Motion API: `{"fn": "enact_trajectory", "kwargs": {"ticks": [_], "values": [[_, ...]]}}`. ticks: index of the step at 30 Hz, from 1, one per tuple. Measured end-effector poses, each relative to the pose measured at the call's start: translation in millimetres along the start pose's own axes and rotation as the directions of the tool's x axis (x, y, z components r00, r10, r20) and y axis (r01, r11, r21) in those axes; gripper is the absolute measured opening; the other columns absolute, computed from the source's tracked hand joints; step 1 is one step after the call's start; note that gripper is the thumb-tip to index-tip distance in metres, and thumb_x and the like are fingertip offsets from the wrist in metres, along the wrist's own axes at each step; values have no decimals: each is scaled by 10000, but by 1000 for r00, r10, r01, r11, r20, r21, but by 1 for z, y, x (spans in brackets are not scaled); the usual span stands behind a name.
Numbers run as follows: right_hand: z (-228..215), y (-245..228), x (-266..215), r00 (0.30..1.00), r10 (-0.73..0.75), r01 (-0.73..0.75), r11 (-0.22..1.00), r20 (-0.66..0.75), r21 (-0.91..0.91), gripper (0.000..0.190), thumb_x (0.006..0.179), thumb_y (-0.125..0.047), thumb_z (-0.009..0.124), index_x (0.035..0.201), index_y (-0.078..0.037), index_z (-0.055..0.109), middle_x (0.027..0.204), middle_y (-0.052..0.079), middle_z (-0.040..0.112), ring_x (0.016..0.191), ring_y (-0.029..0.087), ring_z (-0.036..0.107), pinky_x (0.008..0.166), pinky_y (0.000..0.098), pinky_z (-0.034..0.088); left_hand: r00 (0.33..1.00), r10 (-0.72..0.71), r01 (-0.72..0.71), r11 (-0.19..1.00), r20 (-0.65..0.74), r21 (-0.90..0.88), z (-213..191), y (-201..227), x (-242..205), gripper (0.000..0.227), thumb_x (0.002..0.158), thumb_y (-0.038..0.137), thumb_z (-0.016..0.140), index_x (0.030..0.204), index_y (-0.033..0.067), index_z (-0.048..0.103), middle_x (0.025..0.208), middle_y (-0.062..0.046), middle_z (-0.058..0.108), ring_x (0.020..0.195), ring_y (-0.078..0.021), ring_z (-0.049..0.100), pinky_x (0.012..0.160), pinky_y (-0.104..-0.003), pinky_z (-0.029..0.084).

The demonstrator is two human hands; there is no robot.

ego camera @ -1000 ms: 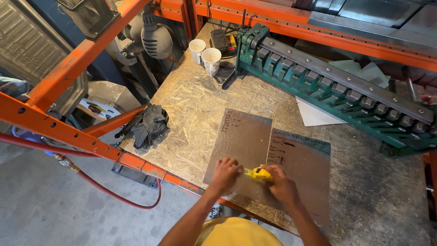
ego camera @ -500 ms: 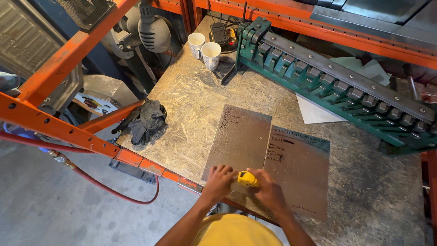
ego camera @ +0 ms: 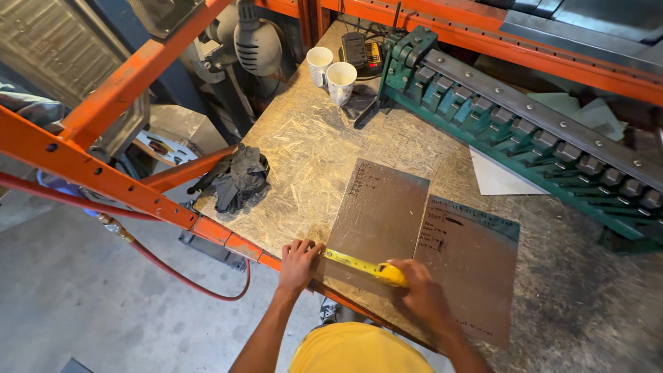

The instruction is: The person repeatedly measures two metal sheets placed side by side on a workbench using a yellow tape measure. They extend the tape across the width of the sheets multiple times, retract it, and reposition it to verify the dimensions.

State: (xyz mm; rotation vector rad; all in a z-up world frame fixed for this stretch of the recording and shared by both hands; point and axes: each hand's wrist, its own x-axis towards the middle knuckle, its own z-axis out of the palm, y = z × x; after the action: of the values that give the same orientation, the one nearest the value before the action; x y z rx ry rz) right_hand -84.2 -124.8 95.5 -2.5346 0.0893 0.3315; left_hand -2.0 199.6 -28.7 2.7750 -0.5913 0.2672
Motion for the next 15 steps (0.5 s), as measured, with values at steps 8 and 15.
{"fn": "enact_trajectory", "kwargs": {"ticks": [8,15], "values": [[-39,226,-40,957,151,-194,968,-249,-158,816,726,-28,791,1427,-402,605,1415,-66,663,1183,242,702,830,425,631,996,-6,8,1000,94,-16,-1,-13,31,426,809,209,799,1204,323,685,1136,-4,632,1065,-273,555,840,-456,396],[-68,350,-98,837,418,-471,879,-352,-75,868,720,16,885,1468,-341,626,1468,77,661,1175,339,747,924,481,590,996,67,-65,998,54,-22,11,-22,40,315,906,316,750,1214,334,688,1130,10,655,1045,-268,563,807,-458,415]]}}
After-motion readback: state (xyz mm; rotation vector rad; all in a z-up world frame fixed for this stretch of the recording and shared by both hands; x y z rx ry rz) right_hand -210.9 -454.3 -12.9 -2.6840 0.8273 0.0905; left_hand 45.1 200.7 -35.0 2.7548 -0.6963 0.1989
